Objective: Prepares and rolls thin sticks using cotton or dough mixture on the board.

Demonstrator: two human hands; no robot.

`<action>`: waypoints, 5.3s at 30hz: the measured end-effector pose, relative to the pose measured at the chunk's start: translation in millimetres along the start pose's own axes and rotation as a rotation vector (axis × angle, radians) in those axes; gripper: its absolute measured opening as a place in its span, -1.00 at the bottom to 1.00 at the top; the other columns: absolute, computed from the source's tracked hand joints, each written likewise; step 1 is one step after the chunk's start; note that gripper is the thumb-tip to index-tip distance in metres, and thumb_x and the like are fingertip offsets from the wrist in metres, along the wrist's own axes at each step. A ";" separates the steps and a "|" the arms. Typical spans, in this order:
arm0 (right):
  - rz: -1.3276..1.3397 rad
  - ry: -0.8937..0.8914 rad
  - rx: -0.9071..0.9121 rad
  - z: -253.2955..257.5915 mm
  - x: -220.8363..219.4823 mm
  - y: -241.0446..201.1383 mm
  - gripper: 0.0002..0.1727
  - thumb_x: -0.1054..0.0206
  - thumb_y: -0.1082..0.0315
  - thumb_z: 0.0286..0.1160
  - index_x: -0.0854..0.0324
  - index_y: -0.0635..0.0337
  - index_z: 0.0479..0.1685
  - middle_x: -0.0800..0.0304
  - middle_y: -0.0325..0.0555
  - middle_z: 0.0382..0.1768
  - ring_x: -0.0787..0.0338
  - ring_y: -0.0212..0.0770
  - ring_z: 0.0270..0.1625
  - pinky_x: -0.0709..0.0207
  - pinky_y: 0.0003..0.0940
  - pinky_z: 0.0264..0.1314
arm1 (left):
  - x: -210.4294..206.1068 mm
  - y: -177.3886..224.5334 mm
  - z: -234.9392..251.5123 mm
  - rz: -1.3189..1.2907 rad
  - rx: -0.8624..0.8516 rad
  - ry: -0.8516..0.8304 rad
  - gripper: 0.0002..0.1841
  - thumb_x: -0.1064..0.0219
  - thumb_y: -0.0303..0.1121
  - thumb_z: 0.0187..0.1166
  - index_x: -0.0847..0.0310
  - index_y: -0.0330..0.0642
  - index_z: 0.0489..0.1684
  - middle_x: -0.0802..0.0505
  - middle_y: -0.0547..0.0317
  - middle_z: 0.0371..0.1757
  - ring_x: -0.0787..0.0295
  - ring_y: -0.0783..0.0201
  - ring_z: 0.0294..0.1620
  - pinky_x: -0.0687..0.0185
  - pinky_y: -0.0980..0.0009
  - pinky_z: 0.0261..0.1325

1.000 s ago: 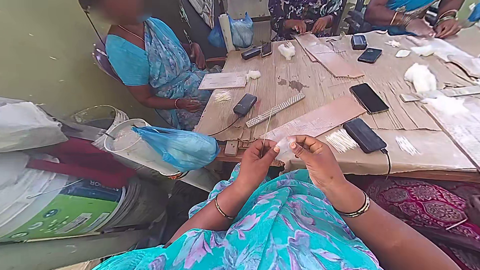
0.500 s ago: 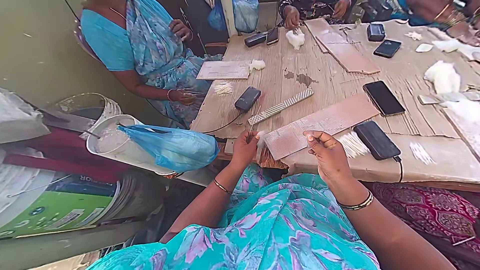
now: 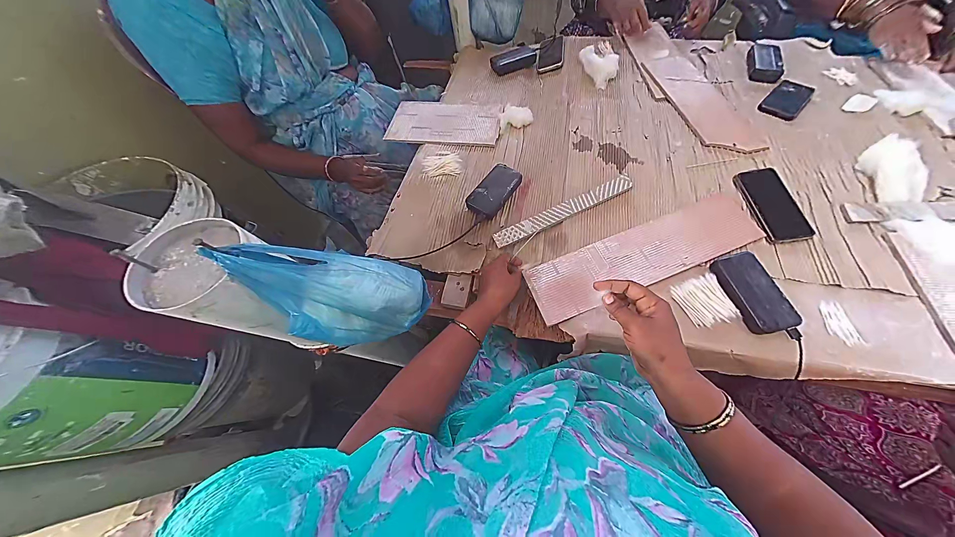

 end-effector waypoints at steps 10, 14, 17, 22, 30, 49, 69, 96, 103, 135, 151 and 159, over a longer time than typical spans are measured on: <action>0.255 0.007 -0.127 -2.6 -8.6 3.2 -0.90 -0.31 0.59 0.56 -0.70 0.24 -0.16 -0.75 -0.23 -0.35 -0.71 -0.42 -0.29 -0.59 -0.55 -0.16 | 19.8 7.5 -18.1 -0.117 -0.015 0.060 -0.66 -0.34 -0.42 0.67 -0.60 -0.27 0.36 -0.70 -0.21 0.31 -0.77 0.00 -0.03 -0.69 0.00 0.11; 0.383 0.012 -0.194 -10.6 -13.1 -2.8 -0.88 -0.28 0.61 0.58 -0.64 0.20 -0.18 -0.74 -0.21 -0.29 -0.69 -0.39 -0.30 -0.59 -0.54 -0.20 | 20.7 54.0 -69.5 -0.341 -0.196 0.022 -0.77 -0.38 -0.31 0.68 -0.70 -0.19 0.17 -0.72 0.08 0.04 -0.58 0.34 -0.34 -0.57 0.36 -0.22; 0.455 0.011 -0.204 -17.0 -16.9 -8.5 -0.87 -0.27 0.60 0.59 -0.62 0.17 -0.19 -0.73 -0.22 -0.30 -0.70 -0.39 -0.31 -0.60 -0.54 -0.22 | 5.6 79.1 -99.1 -0.609 -0.257 -0.178 -0.77 -0.36 -0.31 0.64 -0.68 -0.20 0.13 -0.77 0.28 -0.20 -0.60 0.50 -0.34 -0.57 0.51 -0.18; 0.520 -0.002 -0.214 -26.3 -20.0 -12.2 -0.85 -0.23 0.62 0.60 -0.61 0.17 -0.20 -0.72 -0.21 -0.31 -0.70 -0.37 -0.30 -0.60 -0.51 -0.21 | -4.0 90.4 -114.5 -0.703 -0.230 -0.270 -0.98 -0.33 -0.48 0.63 -0.65 -0.20 -0.20 -0.71 0.37 -0.42 -0.57 0.56 -0.43 -0.50 0.59 -0.26; 0.462 0.032 -0.078 -28.9 -8.4 -20.2 -0.74 -0.16 0.64 0.61 -0.59 0.10 0.07 -0.70 -0.22 0.01 -0.71 -0.36 -0.12 -0.60 -0.49 -0.09 | 3.7 92.6 -124.0 -0.674 -0.264 -0.254 -0.88 -0.28 -0.46 0.67 -0.65 -0.17 -0.30 -0.67 0.38 -0.49 -0.53 0.56 -0.47 -0.46 0.60 -0.30; 0.558 0.065 -0.070 -35.1 -6.0 -26.0 -0.73 -0.28 0.67 0.51 -0.67 0.11 0.00 -0.76 -0.27 -0.27 -0.72 -0.42 -0.27 -0.60 -0.55 -0.20 | -1.7 99.7 -129.8 -0.739 -0.256 -0.270 -0.85 -0.29 -0.37 0.65 -0.66 -0.19 0.03 -0.69 0.38 -0.38 -0.52 0.57 -0.46 -0.45 0.64 -0.32; 0.435 0.101 -0.031 -26.2 6.2 -22.4 -0.67 -0.23 0.64 0.58 -0.58 0.11 0.21 -0.69 -0.29 -0.28 -0.65 -0.44 -0.31 -0.55 -0.56 -0.21 | -6.9 96.6 -131.9 -0.688 -0.224 -0.215 -0.91 -0.31 -0.47 0.65 -0.67 -0.18 -0.28 -0.68 0.37 -0.50 -0.50 0.56 -0.52 -0.43 0.62 -0.36; -0.394 0.037 -0.083 40.9 -52.2 40.1 -0.57 -0.46 0.39 0.53 -0.58 0.11 0.38 -0.91 -0.08 -0.08 -0.79 0.05 0.06 -0.24 0.41 0.34 | -11.9 -5.9 -64.2 -0.236 0.149 -0.150 -0.78 -0.36 -0.28 0.71 -0.70 -0.31 -0.04 -0.74 0.02 -0.24 -0.62 0.20 -0.22 -0.56 0.16 0.01; -0.536 0.066 -0.072 46.5 -50.4 44.7 -0.60 -0.44 0.35 0.57 -0.60 0.09 0.38 -0.93 -0.09 -0.04 -0.78 0.10 0.15 -0.20 0.43 0.37 | -17.2 -7.6 -57.8 -0.219 0.157 -0.199 -0.73 -0.34 -0.25 0.72 -0.68 -0.30 0.11 -0.78 -0.09 -0.08 -0.70 0.07 -0.05 -0.59 0.02 0.14; -1.214 -0.553 0.465 49.0 -70.4 67.2 -0.21 0.15 -0.13 0.85 0.01 0.18 0.90 0.07 0.00 0.91 0.11 0.01 0.94 0.51 0.45 0.81 | -13.0 20.3 -59.9 0.257 -0.156 -0.157 -0.75 -0.23 -0.37 0.76 -0.70 -0.39 0.11 -0.77 -0.26 0.19 -0.72 -0.15 0.32 -0.57 -0.08 0.44; -1.156 -0.446 0.564 19.3 -14.3 45.5 -0.18 0.28 -0.21 0.81 -0.16 0.21 0.84 -0.17 0.01 0.84 -0.09 0.02 0.90 0.38 0.55 0.76 | -10.5 19.9 -77.2 0.218 -0.068 -0.430 -0.69 -0.12 -0.30 0.86 -0.69 -0.34 0.22 -0.82 -0.21 0.14 -0.76 -0.08 0.23 -0.56 -0.08 0.41; -1.223 -0.557 0.597 69.3 -70.5 54.8 -0.23 0.18 -0.14 0.84 -0.04 0.15 0.89 -0.06 -0.04 0.89 0.03 -0.03 0.93 0.45 0.41 0.84 | -0.9 18.7 -51.6 0.318 -0.140 -0.267 -0.71 -0.15 -0.34 0.84 -0.71 -0.34 0.20 -0.80 -0.19 0.26 -0.72 -0.11 0.37 -0.54 -0.07 0.50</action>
Point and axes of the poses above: each hand's wrist, its own z-axis towards the middle knuckle, its own x-axis out of the back of the hand, y = z × x, the point moved 7 cm from there along z, towards the middle knuckle
